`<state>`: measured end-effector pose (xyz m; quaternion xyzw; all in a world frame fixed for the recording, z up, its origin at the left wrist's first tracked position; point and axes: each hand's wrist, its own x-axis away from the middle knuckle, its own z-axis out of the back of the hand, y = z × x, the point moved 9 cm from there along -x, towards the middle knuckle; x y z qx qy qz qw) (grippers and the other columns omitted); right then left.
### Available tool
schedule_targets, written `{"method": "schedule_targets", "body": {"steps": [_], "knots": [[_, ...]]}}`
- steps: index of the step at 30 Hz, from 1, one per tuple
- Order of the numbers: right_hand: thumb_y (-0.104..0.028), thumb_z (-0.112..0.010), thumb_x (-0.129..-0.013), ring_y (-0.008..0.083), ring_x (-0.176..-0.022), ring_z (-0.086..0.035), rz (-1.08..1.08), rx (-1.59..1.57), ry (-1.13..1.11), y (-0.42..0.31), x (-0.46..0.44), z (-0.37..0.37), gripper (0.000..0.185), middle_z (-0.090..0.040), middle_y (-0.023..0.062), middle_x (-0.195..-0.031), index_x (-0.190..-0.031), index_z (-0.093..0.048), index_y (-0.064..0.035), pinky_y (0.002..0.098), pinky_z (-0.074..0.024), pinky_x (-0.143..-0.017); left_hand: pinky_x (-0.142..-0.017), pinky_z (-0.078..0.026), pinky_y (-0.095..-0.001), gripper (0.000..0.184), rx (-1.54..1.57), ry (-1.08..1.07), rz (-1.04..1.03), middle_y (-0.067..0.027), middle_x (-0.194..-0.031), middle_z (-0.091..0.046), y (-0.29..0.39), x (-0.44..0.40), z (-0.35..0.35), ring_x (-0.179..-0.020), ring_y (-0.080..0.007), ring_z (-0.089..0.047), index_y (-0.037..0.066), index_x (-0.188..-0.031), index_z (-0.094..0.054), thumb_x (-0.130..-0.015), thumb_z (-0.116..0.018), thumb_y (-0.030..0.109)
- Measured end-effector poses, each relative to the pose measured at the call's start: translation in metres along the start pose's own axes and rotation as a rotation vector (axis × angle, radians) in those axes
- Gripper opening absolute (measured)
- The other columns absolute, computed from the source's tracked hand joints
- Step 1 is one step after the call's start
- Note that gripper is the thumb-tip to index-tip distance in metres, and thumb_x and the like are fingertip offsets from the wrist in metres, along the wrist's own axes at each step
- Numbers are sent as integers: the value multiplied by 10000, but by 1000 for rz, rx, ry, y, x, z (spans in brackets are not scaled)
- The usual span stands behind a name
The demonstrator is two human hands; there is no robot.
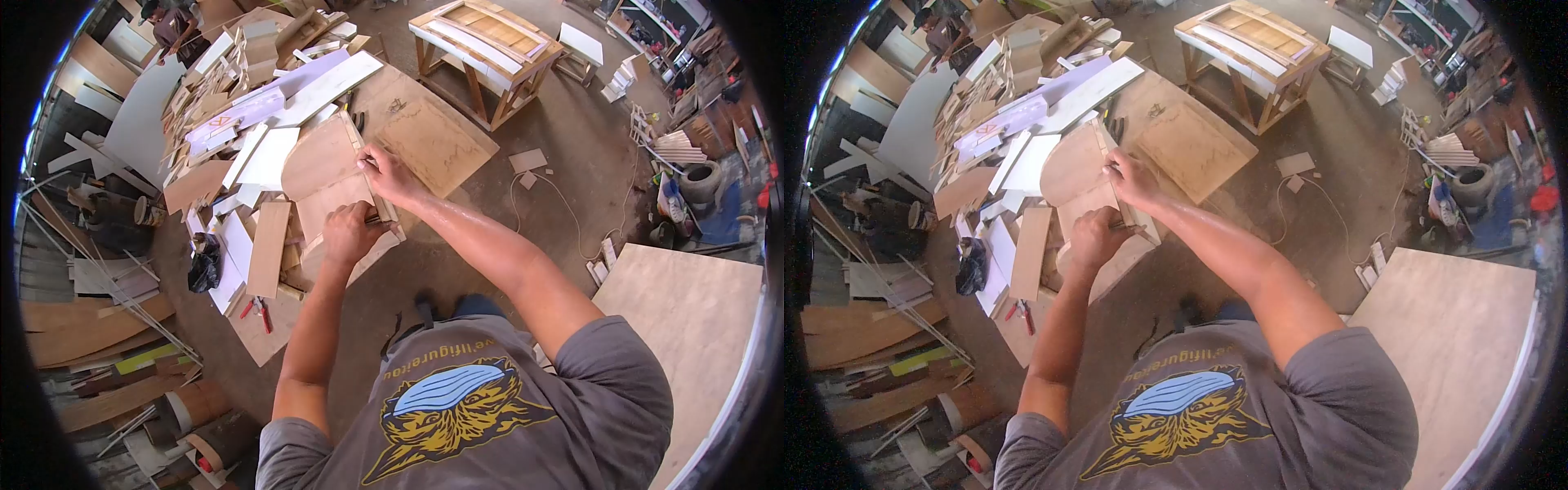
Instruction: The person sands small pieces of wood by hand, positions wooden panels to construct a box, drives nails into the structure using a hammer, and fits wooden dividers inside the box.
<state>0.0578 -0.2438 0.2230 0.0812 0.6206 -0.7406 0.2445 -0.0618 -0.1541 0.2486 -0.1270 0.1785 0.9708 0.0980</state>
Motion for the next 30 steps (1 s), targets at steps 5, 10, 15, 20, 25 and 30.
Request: {"method": "schedule_targets", "body": {"steps": [5, 10, 15, 20, 25, 30], "knots": [[-104, -666, -974, 326, -979, -647, -7, 81, 60, -10, 12, 2, 93, -711, 98, -986, -1037, -603, -82, 461, -512, -849, -740, -512, -441, 513, 6, 182, -17, -87, -832, -736, 13, 11, 8, -778, -299, -690, 73, -898, -695, -685, -913, 485], [-119, -667, -971, 333, -972, -634, -31, 95, 56, -8, 12, 1, 82, -710, 78, -963, -1026, -608, -107, 473, -508, -841, -745, -500, -416, 537, -50, 180, 9, -55, -807, -711, 12, 13, 2, -772, -273, -673, 74, -884, -683, -694, -895, 529], [-149, -674, -962, 357, -989, -623, -47, 7, 63, 0, 9, 1, 96, -709, 106, -955, -1023, -612, -108, 495, -511, -828, -729, -505, -422, 528, -44, 193, 19, -71, -781, -697, 8, 11, -1, -748, -291, -664, 68, -862, -685, -650, -929, 486], [-109, -655, -979, 293, -921, -675, -68, -304, 131, 25, 15, 19, 95, -700, 116, -931, -1013, -592, -47, 415, -524, -833, -702, -512, -435, 549, -62, 176, 54, -101, -773, -684, 10, 11, -3, -748, -314, -670, 45, -854, -687, -620, -961, 460], [-48, -556, -1054, 122, -909, -676, -271, -518, 38, 47, 78, 30, 52, -718, 80, -991, -1010, -558, -20, 301, -562, -806, -691, -493, -432, 563, -78, 184, 51, -93, -749, -652, 11, 12, -4, -725, -304, -644, 53, -860, -673, -646, -940, 500], [-53, -584, -1037, 164, -856, -659, -240, -444, 37, 35, 117, 34, 60, -676, 114, -904, -1022, -558, -1, 333, -526, -783, -675, -470, -418, 546, -111, 202, 15, -61, -729, -641, 9, 12, -6, -703, -280, -626, 82, -844, -660, -671, -913, 534]]}}
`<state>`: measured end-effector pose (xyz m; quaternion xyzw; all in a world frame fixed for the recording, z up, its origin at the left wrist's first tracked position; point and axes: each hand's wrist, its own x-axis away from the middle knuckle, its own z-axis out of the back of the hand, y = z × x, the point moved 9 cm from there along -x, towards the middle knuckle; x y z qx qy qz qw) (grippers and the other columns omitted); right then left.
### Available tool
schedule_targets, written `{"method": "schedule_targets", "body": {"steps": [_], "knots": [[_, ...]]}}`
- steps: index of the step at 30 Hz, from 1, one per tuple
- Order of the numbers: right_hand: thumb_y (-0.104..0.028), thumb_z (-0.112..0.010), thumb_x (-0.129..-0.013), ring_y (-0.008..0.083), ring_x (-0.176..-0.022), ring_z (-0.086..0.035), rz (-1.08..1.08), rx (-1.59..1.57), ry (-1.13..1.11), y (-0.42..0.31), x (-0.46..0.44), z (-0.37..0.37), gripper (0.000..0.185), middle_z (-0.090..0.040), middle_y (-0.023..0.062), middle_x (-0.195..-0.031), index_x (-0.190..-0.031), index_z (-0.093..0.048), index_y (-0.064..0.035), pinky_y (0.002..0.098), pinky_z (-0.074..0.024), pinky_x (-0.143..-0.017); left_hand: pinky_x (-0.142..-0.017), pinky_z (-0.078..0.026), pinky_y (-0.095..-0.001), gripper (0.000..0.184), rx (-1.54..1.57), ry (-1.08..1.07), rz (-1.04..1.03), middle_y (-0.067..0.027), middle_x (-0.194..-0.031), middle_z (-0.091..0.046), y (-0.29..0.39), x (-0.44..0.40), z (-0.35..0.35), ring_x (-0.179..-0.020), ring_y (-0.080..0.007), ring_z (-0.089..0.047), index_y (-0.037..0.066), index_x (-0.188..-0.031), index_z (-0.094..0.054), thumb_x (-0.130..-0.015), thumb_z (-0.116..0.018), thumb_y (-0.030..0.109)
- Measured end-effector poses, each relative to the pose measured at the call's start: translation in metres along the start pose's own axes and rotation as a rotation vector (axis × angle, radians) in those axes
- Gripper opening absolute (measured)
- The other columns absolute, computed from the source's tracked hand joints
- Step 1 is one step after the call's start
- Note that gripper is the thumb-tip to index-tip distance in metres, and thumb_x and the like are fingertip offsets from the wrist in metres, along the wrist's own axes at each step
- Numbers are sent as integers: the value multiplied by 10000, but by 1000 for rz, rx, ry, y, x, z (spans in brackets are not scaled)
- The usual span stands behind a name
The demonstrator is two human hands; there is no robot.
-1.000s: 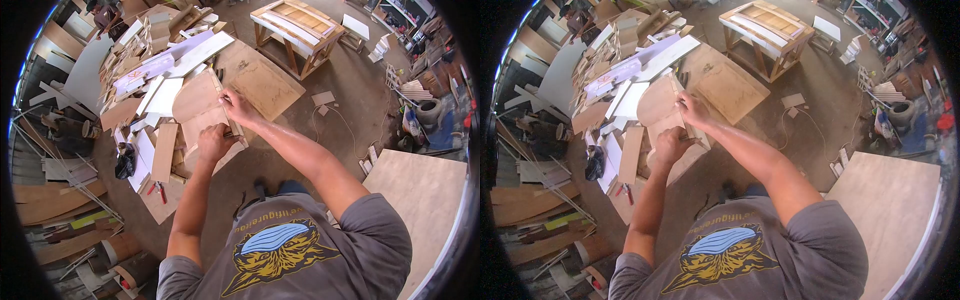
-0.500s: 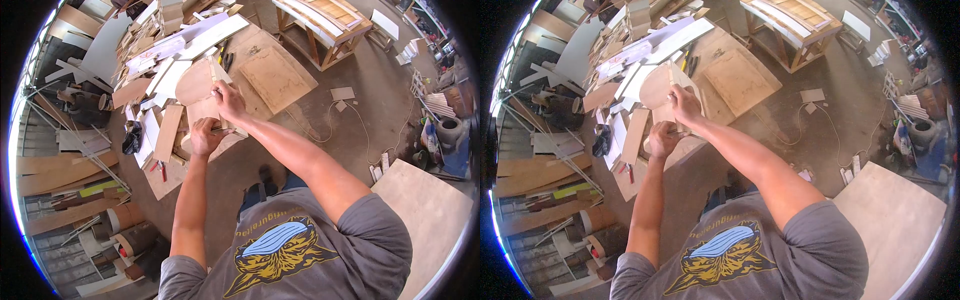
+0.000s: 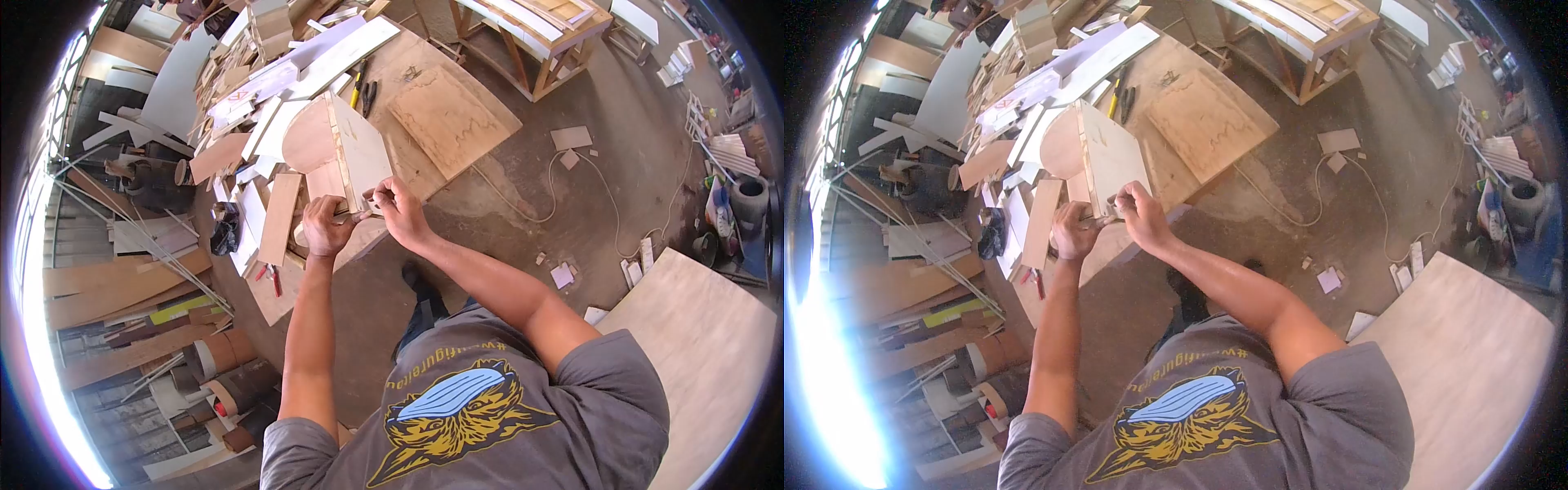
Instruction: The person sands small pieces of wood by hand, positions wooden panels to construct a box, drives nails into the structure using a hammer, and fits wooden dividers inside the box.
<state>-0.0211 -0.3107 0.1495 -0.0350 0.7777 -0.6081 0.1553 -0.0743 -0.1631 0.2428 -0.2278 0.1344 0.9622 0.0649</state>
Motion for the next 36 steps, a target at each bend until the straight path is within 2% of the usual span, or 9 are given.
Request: {"method": "schedule_targets", "body": {"steps": [3, 9, 12, 20, 23, 26, 30, 33, 36], "knots": [[-77, -607, -1031, 181, -825, -652, -13, -52, 13, 1, 7, -4, 86, -655, 112, -860, -1036, -565, -2, 350, -515, -762, -677, -482, -451, 531, 34, -13, -6, -103, -742, -644, 1, 0, -1, -715, -329, -636, 45, -869, -677, -676, -930, 470], [-116, -621, -1038, 186, -819, -655, -47, -102, 45, 10, 11, -6, 114, -667, 104, -876, -1058, -572, -14, 360, -521, -760, -691, -481, -448, 483, 27, -23, -4, -95, -734, -647, 1, 0, -1, -704, -324, -637, 53, -846, -679, -674, -940, 422], [-138, -624, -1041, 214, -823, -671, -57, -69, 63, 10, 9, -8, 133, -677, 115, -889, -1064, -575, -16, 372, -524, -760, -721, -467, -430, 504, 8, 47, -90, -50, -727, -641, 11, -2, 6, -702, -287, -625, 89, -875, -661, -714, -900, 503], [-161, -629, -1040, 272, -859, -706, -70, 43, 74, -2, 9, -5, 155, -702, 130, -929, -1071, -581, -16, 407, -526, -772, -733, -462, -431, 519, 2, 50, 8, -68, -766, -643, 14, 2, 3, -755, -308, -621, 73, -917, -629, -726, -901, 472], [-70, -588, -1062, 95, -869, -603, -103, 2, 67, -2, 10, -8, 75, -665, 52, -956, -1032, -558, -8, 283, -528, -774, -717, -465, -428, 515, 30, 36, 12, -68, -762, -640, 11, 1, 3, -742, -304, -615, 72, -895, -623, -711, -912, 456], [-164, -630, -1036, 277, -860, -703, -76, -38, 87, 20, 8, -11, 156, -705, 130, -929, -1072, -591, -17, 409, -525, -783, -699, -468, -427, 516, 53, 36, -6, -66, -757, -639, 10, -2, 5, -727, -300, -613, 71, -885, -620, -693, -925, 440], [-154, -633, -1030, 268, -879, -707, -89, -43, 84, 15, 7, -10, 145, -711, 124, -927, -1063, -600, -17, 412, -527, -794, -702, -489, -428, 510, 64, 20, 7, -73, -775, -648, 7, -2, 3, -735, -298, -633, 70, -883, -625, -672, -945, 407], [-148, -634, -1026, 265, -880, -712, -107, -49, 75, 13, 7, -10, 138, -715, 121, -920, -1057, -604, -17, 411, -529, -800, -754, -522, -427, 485, 224, 76, 202, -108, -892, -683, -1, 2, 7, -799, -296, -665, 66, -940, -664, -681, -945, 364], [-143, -637, -1023, 263, -871, -716, -76, -16, 77, 4, 4, -8, 132, -719, 120, -911, -1054, -607, -18, 402, -531, -800, -805, -543, -427, 470, 221, 96, 56, -145, -1106, -678, 15, -4, 16, -861, -287, -676, 90, -1047, -721, -688, -931, 308]]}}
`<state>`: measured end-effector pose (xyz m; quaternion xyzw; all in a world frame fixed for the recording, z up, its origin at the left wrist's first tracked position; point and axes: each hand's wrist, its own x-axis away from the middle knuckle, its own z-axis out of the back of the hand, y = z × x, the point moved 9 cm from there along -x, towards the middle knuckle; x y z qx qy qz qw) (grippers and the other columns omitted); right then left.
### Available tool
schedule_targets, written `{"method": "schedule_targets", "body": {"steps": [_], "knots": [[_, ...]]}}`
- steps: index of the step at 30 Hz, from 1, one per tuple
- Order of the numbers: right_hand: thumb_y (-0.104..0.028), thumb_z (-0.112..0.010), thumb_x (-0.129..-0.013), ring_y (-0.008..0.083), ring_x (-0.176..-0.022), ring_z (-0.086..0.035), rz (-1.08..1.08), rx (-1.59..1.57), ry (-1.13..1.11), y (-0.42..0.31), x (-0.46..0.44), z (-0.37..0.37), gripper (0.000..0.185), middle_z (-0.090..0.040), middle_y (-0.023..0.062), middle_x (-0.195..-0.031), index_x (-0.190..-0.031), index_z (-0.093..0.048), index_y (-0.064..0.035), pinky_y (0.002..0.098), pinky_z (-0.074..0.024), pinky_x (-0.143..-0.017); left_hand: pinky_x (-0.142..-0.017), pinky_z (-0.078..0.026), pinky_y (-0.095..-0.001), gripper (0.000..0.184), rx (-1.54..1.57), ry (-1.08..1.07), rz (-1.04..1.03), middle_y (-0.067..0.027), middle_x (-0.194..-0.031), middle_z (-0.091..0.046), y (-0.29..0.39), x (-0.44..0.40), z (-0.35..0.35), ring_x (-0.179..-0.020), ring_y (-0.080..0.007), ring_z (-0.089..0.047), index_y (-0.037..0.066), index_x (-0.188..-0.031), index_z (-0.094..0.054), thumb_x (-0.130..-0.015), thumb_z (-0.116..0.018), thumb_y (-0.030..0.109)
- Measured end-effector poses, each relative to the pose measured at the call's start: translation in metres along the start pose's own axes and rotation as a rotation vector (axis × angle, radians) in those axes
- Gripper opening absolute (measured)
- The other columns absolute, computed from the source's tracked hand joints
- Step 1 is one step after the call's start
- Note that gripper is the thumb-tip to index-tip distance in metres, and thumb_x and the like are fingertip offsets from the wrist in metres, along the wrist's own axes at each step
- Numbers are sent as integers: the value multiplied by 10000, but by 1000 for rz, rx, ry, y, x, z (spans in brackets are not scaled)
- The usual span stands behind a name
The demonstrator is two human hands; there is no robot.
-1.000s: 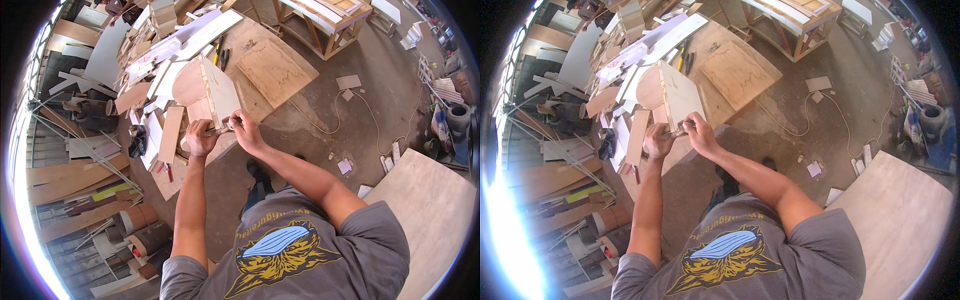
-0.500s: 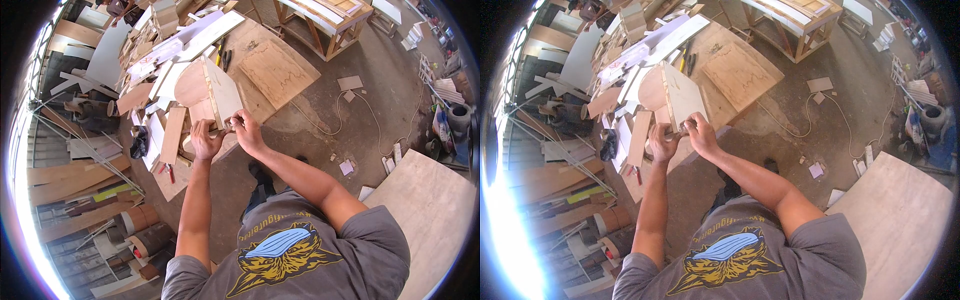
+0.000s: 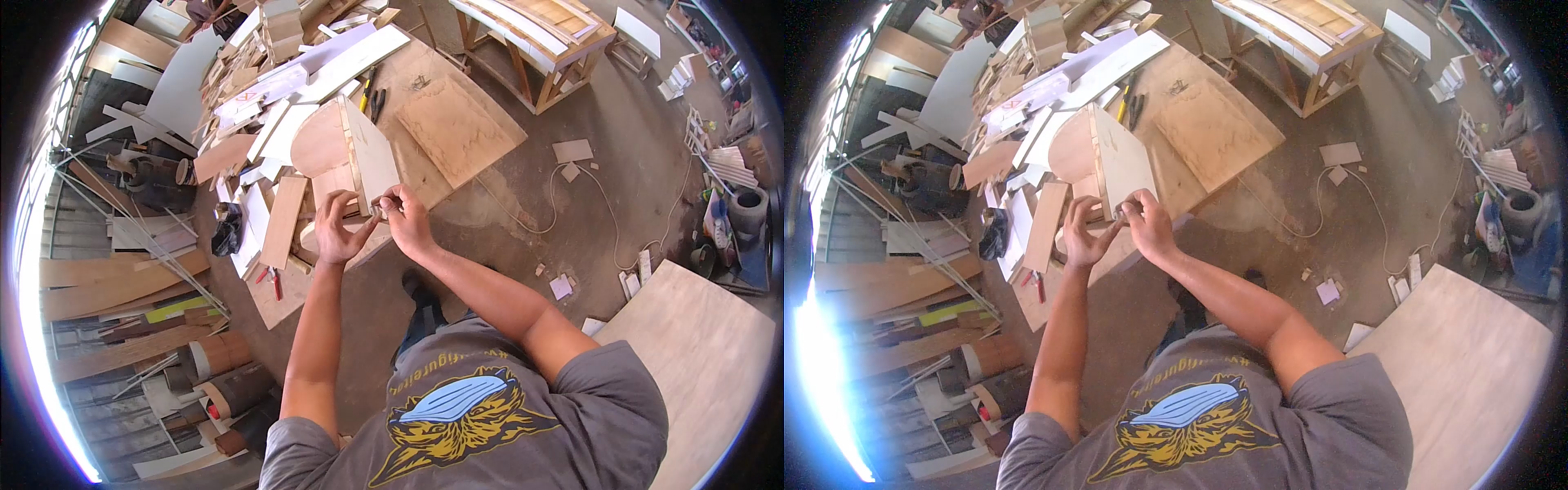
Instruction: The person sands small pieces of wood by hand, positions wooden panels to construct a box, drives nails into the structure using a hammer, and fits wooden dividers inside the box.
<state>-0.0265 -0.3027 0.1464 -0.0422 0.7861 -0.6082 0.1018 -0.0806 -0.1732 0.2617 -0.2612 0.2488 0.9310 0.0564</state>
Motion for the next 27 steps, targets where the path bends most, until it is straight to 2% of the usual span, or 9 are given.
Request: {"method": "schedule_targets", "body": {"steps": [3, 4, 7, 10, 13, 21, 23, 24, 27], "knots": [[-148, -647, -1020, 259, -865, -716, -17, 29, -15, -10, 1, 1, 136, -722, 122, -908, -1048, -612, -20, 393, -532, -799, -831, -547, -424, 458, -52, -62, 2, -147, -1269, -625, 11, -2, -2, -896, -280, -667, 137, -1106, -757, -694, -913, 261], [-153, -652, -1019, 257, -864, -715, -20, 66, -15, -13, 1, 2, 142, -723, 123, -907, -1046, -613, -20, 393, -532, -799, -834, -547, -422, 368, -81, -37, -41, -120, -1316, -600, 16, -3, -3, -906, -272, -660, 161, -1062, -786, -711, -887, 204], [-166, -668, -1015, 260, -887, -732, -17, 98, -25, -13, -1, 3, 162, -731, 131, -923, -1045, -623, -14, 390, -551, -788, -843, -549, -425, 280, -144, -87, 16, -110, -1316, -600, 19, -6, -12, -912, -267, -660, 161, -1005, -796, -734, -867, 167], [-136, -672, -1003, 276, -914, -753, -30, 92, -69, -16, -7, 4, 134, -744, 133, -956, -1045, -649, -11, 382, -574, -774, -835, -556, -421, 175, -153, -91, 78, -90, -1240, -644, 19, -7, -15, -921, -265, -680, 150, -922, -805, -755, -855, 161], [-78, -669, -1010, 123, -837, -678, 9, 89, -95, -19, -11, 3, 70, -723, 50, -905, -1041, -671, -15, 297, -542, -739, -814, -563, -413, 128, -140, -65, 99, -66, -1156, -683, 21, -12, -15, -908, -278, -699, 140, -888, -807, -769, -848, 162], [-93, -687, -1006, 110, -861, -673, -45, 147, -169, -26, -19, 3, 94, -718, 46, -933, -1072, -679, -26, 289, -536, -733, -756, -592, -412, 123, -177, -32, 79, -79, -1160, -707, 29, -15, -8, -874, -291, -748, 129, -905, -827, -791, -866, 154], [-113, -688, -1013, 103, -862, -671, -54, 96, -189, -21, -24, 0, 110, -718, 41, -939, -1083, -683, -27, 286, -536, -732, -774, -579, -420, 128, -160, 0, 78, -81, -1138, -719, 29, -20, -3, -880, -288, -738, 129, -897, -829, -781, -875, 156], [-163, -681, -1006, 180, -927, -722, -71, 92, -227, -26, -28, 0, 166, -739, 79, -1020, -1115, -675, -38, 310, -563, -750, -776, -575, -418, 126, -142, 22, 74, -82, -1130, -722, 29, -24, 1, -882, -284, -735, 126, -893, -829, -780, -876, 157], [-211, -671, -1028, 139, -902, -691, -7, -61, -165, -23, -42, 6, 194, -725, 43, -1001, -1129, -681, -45, 275, -537, -754, -842, -541, -415, 120, -93, 71, 125, -73, -1104, -730, 23, -40, 9, -934, -270, -707, 118, -878, -826, -781, -874, 170]]}}
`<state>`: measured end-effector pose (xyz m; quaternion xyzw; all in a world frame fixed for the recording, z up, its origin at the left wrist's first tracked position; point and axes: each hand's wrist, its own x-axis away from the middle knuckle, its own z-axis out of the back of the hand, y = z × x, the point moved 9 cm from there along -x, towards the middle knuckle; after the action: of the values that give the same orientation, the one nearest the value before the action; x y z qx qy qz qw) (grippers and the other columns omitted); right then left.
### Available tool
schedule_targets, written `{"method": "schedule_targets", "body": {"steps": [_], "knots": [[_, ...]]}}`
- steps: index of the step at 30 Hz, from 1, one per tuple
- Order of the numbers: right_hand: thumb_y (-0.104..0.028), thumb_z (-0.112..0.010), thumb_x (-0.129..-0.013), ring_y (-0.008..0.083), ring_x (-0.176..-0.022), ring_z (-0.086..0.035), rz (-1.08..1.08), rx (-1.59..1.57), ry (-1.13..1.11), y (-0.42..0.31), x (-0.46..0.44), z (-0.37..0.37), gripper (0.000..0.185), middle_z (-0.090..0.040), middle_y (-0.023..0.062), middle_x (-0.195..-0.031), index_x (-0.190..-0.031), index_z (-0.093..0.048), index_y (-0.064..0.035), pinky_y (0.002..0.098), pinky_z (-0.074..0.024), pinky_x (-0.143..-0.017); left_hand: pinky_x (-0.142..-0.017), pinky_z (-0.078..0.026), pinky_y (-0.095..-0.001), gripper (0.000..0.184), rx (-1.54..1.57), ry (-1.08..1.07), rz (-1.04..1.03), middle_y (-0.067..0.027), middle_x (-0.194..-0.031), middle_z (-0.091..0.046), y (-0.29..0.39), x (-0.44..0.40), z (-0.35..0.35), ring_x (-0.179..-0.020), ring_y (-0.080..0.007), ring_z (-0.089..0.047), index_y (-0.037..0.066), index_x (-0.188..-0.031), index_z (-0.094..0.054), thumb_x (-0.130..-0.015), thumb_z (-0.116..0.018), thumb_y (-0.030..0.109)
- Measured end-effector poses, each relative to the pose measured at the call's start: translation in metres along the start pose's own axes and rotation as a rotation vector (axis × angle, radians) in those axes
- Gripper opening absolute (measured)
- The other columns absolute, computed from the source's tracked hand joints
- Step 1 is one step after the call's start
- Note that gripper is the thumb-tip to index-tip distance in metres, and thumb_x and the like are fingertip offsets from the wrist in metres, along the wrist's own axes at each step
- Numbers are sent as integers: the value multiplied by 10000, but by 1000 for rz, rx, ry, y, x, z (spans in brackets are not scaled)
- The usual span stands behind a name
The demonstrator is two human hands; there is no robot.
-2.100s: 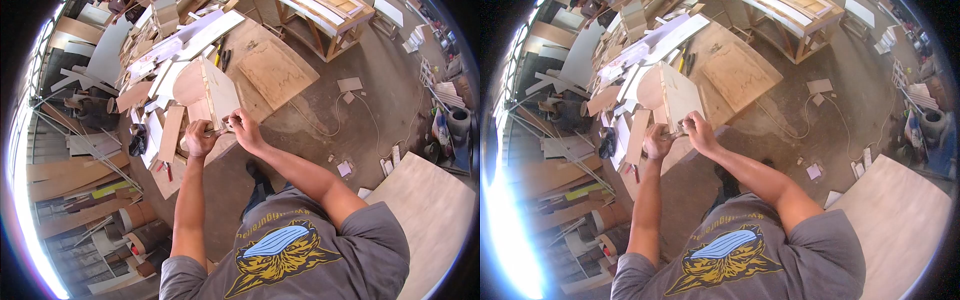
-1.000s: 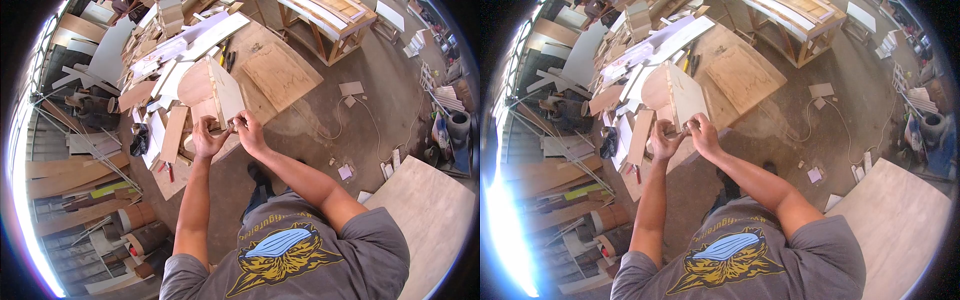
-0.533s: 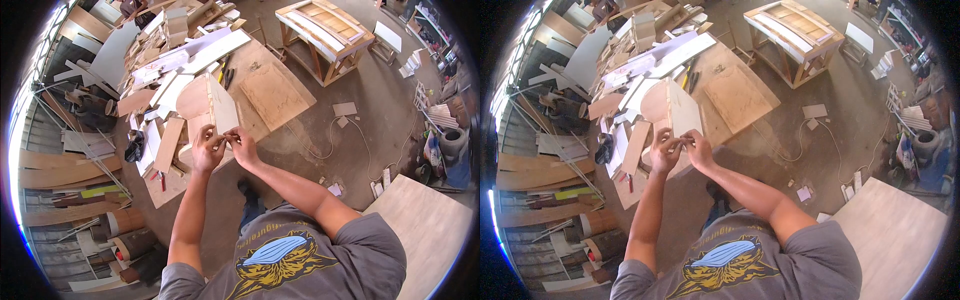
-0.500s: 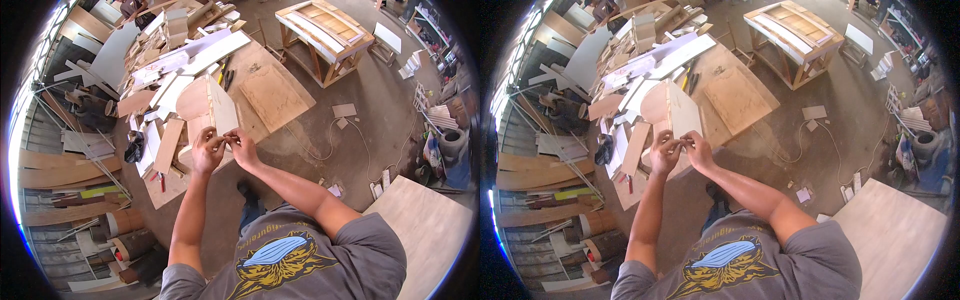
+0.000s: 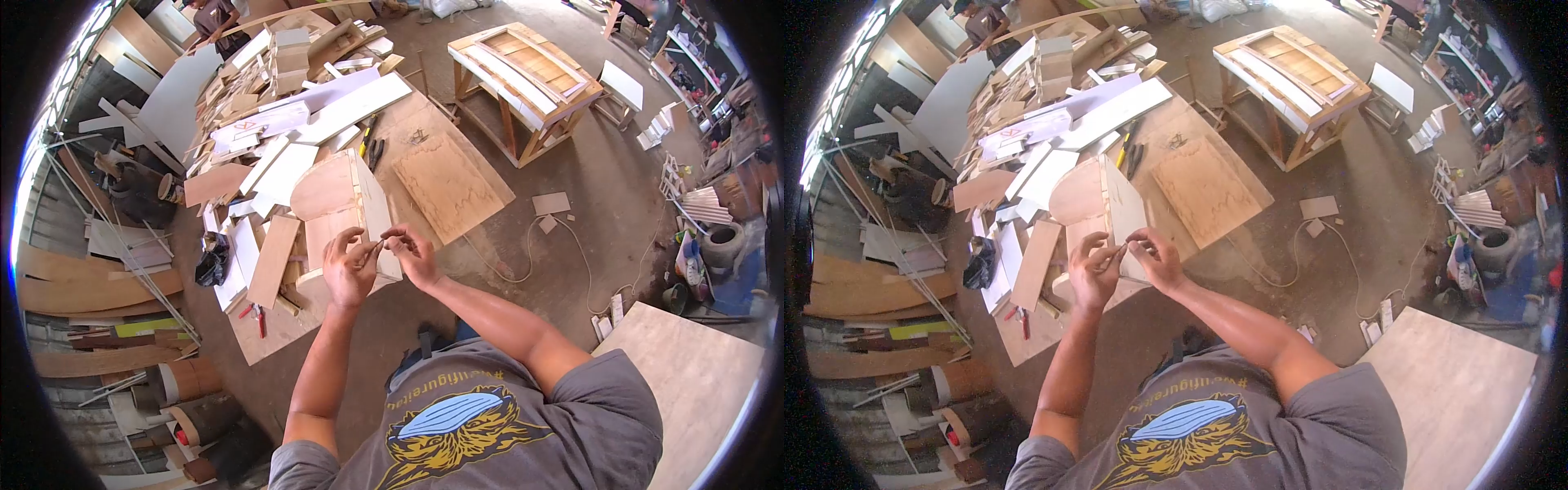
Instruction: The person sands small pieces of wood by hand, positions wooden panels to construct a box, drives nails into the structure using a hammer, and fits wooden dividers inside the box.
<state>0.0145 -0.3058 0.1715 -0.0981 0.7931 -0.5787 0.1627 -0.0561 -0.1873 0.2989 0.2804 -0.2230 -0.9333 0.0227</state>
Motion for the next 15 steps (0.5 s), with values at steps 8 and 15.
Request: {"method": "schedule_targets", "body": {"steps": [8, 15], "knots": [[-277, -662, -1033, 132, -906, -685, 40, 55, 63, 18, -96, 25, 274, -726, 64, -1003, -1146, -682, -27, 304, -544, -757, -1013, -467, -449, 100, -9, -88, -119, -47, -1165, -722, -11, -80, -27, -1133, -283, -642, 135, -861, -814, -791, -855, 194], [-227, -675, -997, 193, -890, -711, -2, 133, -27, 64, -225, 20, 220, -727, 105, -1014, -1133, -679, -54, 339, -563, -760, -1061, -460, -463, 111, -64, -104, -97, -76, -1203, -729, -60, -185, -73, -1202, -313, -635, 113, -874, -818, -780, -856, 158]]}}
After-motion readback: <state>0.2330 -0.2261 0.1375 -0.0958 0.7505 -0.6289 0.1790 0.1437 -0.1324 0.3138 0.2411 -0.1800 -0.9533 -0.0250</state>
